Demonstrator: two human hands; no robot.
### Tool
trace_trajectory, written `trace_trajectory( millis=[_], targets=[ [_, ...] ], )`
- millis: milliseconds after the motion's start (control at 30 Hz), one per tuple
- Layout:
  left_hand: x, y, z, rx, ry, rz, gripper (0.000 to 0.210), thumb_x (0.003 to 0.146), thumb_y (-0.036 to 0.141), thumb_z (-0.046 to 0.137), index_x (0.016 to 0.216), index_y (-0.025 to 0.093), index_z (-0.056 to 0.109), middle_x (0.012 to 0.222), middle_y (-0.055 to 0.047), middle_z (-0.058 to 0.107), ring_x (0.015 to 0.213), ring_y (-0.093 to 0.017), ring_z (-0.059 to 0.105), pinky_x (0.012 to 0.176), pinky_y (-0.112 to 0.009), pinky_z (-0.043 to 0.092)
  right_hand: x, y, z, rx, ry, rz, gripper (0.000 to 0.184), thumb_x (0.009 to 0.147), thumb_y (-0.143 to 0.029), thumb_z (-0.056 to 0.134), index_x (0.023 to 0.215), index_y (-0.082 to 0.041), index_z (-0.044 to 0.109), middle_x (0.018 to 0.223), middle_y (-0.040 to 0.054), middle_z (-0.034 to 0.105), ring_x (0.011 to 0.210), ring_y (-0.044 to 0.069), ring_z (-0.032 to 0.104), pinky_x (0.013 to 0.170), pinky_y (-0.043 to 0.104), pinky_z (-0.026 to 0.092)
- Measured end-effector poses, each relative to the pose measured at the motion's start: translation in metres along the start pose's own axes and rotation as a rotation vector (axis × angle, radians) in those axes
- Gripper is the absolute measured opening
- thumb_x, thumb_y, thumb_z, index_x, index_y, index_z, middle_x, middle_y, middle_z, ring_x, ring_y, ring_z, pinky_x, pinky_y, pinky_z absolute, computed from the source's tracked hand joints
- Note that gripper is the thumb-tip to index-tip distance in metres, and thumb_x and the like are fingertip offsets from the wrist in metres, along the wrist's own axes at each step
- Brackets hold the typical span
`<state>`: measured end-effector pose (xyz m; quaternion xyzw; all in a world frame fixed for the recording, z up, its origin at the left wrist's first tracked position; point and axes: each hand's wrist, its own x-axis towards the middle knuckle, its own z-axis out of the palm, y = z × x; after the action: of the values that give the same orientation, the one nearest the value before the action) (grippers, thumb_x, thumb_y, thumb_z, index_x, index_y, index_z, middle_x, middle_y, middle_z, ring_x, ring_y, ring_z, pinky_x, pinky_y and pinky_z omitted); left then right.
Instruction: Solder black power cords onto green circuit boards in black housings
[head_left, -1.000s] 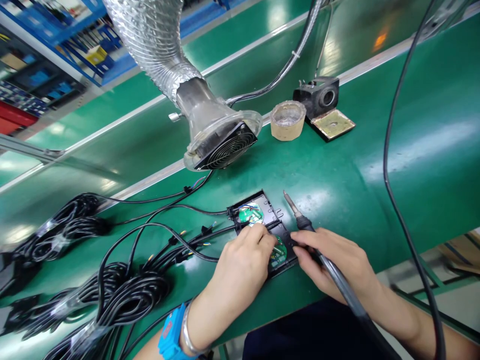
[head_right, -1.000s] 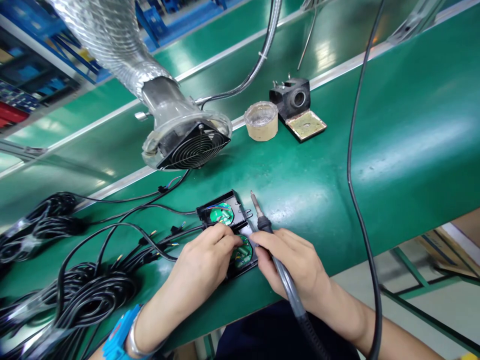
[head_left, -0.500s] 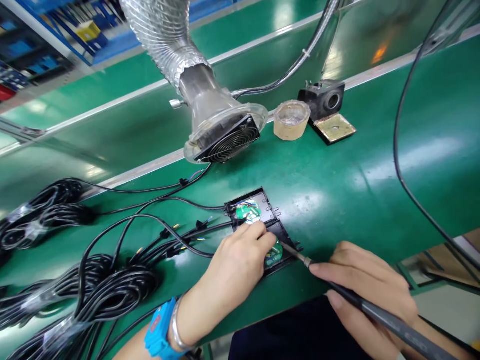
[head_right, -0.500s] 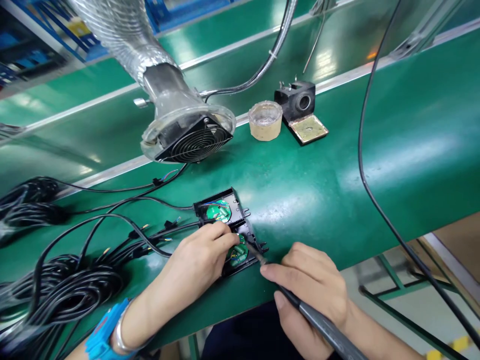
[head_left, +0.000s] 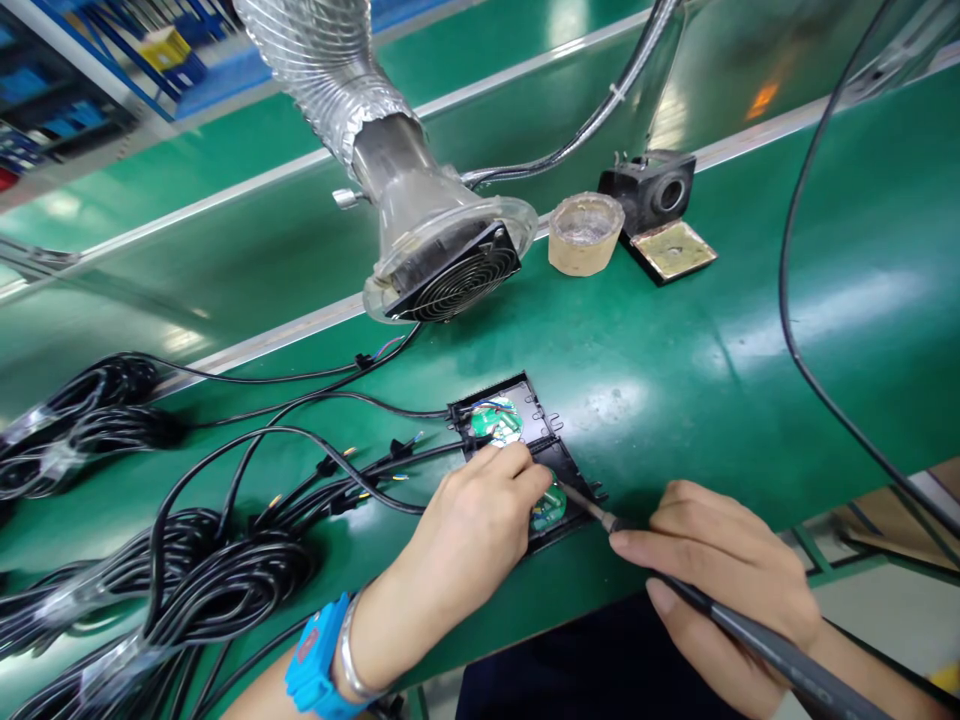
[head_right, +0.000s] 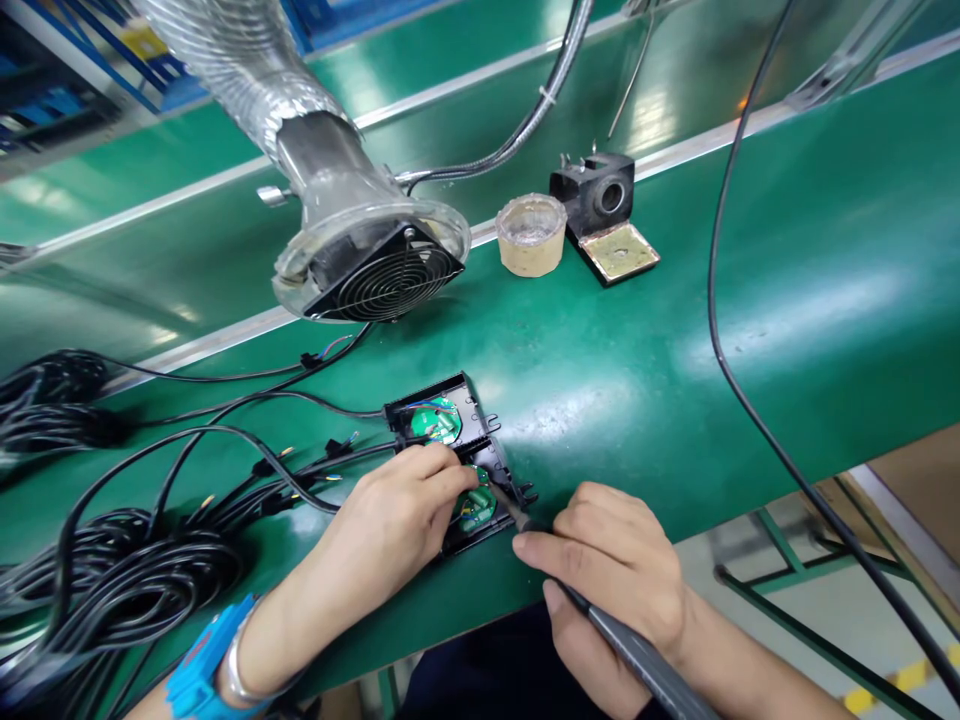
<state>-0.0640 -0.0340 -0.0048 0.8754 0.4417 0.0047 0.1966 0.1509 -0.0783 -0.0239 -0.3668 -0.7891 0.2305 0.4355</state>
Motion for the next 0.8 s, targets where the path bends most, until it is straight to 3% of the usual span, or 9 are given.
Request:
trace_trajectory(
  millis=[800],
  targets=[
    [0.0008,-0.0007,-0.0011,-0.001,0.008,-0.011,0.024,0.090,0.010,0.042,0.091,0.020,0.064,0.079,-0.001,0.052,0.075,-0.017,0.049,0.065,-0.029,0.043,-0.0024,-0.0018,0.0018,-0.022,0.004,0.003,0.029,0.074,-0.005,0.047,0.094,-0.011,0.066,0.073,0.0061,0.057,0.065,0.015,0.054,0.061,0.034,0.047]
  ],
)
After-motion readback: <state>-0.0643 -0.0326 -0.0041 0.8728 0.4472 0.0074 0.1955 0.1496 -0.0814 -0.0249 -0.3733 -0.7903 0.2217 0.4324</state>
